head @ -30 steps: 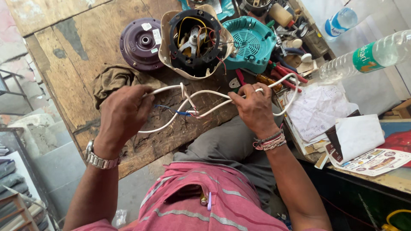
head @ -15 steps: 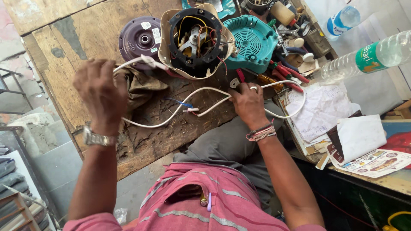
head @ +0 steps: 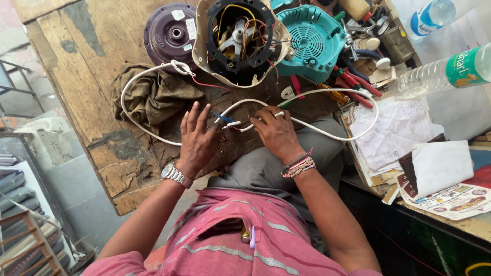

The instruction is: The person repairs a small electric fan by stripping and twisting wires, connecting them to the motor, and testing the assembly with a multimeter. They wipe the fan housing with a cloth and adjust the wiring multiple times.

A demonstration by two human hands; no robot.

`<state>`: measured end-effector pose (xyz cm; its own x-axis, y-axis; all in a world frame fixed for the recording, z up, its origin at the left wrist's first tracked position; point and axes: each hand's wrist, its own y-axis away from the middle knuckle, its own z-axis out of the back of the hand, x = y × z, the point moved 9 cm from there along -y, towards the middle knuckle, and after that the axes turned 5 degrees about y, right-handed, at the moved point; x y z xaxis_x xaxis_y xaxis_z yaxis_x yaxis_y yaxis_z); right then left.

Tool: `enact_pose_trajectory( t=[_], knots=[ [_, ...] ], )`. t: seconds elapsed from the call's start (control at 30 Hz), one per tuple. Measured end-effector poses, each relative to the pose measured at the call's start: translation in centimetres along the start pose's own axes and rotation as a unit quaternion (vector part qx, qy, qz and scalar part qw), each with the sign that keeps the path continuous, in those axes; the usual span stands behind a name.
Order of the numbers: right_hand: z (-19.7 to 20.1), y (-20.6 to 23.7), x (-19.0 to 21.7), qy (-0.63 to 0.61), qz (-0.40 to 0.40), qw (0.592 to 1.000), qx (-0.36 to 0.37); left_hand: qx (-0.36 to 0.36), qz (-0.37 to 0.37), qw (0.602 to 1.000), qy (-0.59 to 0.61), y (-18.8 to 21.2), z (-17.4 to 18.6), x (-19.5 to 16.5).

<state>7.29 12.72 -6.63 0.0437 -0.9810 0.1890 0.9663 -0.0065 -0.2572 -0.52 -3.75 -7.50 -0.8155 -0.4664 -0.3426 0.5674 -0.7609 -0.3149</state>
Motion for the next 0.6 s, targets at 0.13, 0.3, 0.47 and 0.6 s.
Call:
enact_pose_trajectory(
  t=[0.13, 0.3, 0.47, 0.6],
  knots=[
    [-1.0, 0.6, -0.2, 0.039, -0.006, 0.999, 0.011, 0.001, -0.011, 1.0, -0.008, -0.7, -0.6, -0.1],
    [-0.7, 0.6, -0.9, 0.062, -0.036, 0.997, 0.003, 0.021, 0.031, 0.999, 0.015, -2.8, -1.4, 0.2],
    [-0.8, 0.3, -1.0, 0.098, -0.046, 0.994, 0.015, -0.014, -0.007, 0.999, 0.031, -4.5, -1.0, -0.6],
    [-0.7, 0.2, -1.0, 0.091, -0.05, 0.995, 0.003, 0.022, -0.029, 0.998, 0.049, -4.3, -1.7, -1.1]
  ],
)
